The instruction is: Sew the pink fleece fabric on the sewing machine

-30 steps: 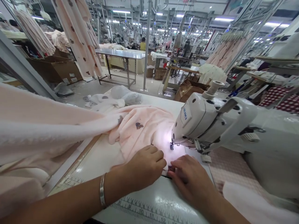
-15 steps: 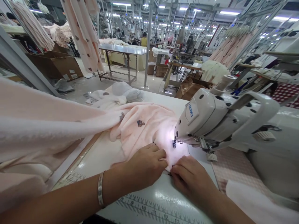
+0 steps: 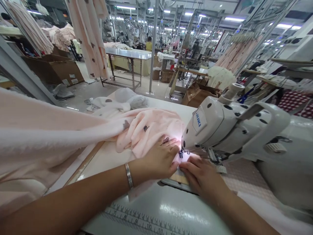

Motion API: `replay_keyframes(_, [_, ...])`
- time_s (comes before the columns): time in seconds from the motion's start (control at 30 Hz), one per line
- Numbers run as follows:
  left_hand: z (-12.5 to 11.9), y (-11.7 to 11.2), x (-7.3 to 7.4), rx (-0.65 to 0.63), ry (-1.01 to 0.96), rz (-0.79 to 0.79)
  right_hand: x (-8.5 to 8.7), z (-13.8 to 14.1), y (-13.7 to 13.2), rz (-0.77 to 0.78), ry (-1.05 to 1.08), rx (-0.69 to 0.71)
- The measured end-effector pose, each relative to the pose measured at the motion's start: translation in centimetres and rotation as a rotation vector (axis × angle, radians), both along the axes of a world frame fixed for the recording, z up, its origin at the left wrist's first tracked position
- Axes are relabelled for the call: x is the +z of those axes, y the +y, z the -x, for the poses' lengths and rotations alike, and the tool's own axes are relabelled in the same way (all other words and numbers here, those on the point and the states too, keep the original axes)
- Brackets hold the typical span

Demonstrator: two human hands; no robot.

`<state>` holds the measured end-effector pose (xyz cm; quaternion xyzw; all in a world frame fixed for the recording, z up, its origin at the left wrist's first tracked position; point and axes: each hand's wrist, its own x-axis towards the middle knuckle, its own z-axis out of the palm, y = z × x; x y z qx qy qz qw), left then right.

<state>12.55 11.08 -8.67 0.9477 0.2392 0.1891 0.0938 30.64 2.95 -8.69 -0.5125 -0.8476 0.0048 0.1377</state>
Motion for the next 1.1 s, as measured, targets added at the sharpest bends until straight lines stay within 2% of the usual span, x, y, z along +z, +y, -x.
replay_keyframes(0.07, [-0.1, 0.2, 0.0, 0.009, -0.006, 0.001, 0.0, -0.2, 0.1, 0.024, -0.001, -0.005])
replay_keyframes(0.2, [0.5, -1.0, -0.1, 0.021, -0.015, -0.003, 0.0, 0.1, -0.9, 0.112, 0.081, -0.009])
replay_keyframes(0.33, [0.8, -1.4, -0.2, -0.001, -0.017, -0.014, -0.1, 0.5, -1.4, 0.118, 0.148, -0.015])
replay_keyframes(0.47, [0.7, -0.7, 0.0, -0.102, -0.051, -0.072, -0.3, 0.5, -1.2, 0.115, 0.158, -0.034])
replay_keyframes(0.6, [0.6, -0.4, 0.1, -0.230, -0.044, -0.047, -0.3, 0.4, -1.3, 0.131, 0.169, -0.044])
replay_keyframes(0.83, [0.9, -0.6, -0.1, -0.217, -0.086, -0.012, 0.0, 0.7, -1.5, 0.172, 0.255, -0.030])
replay_keyframes(0.9, [0.9, -0.5, -0.3, -0.214, -0.099, -0.011, -0.1, 0.4, -1.2, 0.180, 0.388, -0.092])
replay_keyframes(1.0, [0.8, -0.5, -0.4, -0.208, -0.122, 0.003, -0.4, -0.7, -0.7, 0.119, 0.577, -0.331])
replay_keyframes(1.07, [0.8, -0.5, -0.4, -0.206, -0.125, 0.018, -0.7, -1.4, -0.5, 0.066, 0.605, -0.452])
replay_keyframes(1.1, [0.8, -0.5, -0.3, -0.207, -0.120, 0.025, -0.9, -1.7, -0.5, 0.053, 0.592, -0.469])
